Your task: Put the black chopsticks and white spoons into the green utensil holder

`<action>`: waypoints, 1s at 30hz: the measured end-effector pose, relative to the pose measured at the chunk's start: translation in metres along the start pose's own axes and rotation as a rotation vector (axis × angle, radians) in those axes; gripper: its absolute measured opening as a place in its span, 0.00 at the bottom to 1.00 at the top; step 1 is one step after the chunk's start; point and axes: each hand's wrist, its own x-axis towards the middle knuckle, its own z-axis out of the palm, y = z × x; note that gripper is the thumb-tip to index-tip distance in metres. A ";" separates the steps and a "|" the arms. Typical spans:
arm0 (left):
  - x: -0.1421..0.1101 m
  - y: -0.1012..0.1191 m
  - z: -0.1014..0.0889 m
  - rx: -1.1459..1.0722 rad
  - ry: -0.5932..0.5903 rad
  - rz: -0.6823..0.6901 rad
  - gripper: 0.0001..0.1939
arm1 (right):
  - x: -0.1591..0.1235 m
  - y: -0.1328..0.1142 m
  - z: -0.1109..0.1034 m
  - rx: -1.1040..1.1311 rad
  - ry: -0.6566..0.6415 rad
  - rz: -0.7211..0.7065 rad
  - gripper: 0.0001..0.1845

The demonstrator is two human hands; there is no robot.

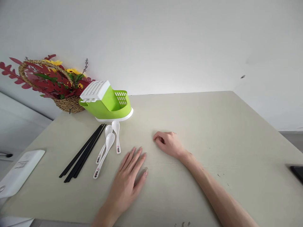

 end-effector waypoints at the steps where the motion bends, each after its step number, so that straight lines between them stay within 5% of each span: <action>1: 0.000 0.000 0.000 -0.001 0.001 0.001 0.30 | 0.000 0.000 0.000 0.000 0.002 0.000 0.12; 30: 0.000 0.000 -0.002 -0.031 0.024 -0.006 0.29 | 0.001 -0.001 0.000 0.000 -0.006 0.007 0.13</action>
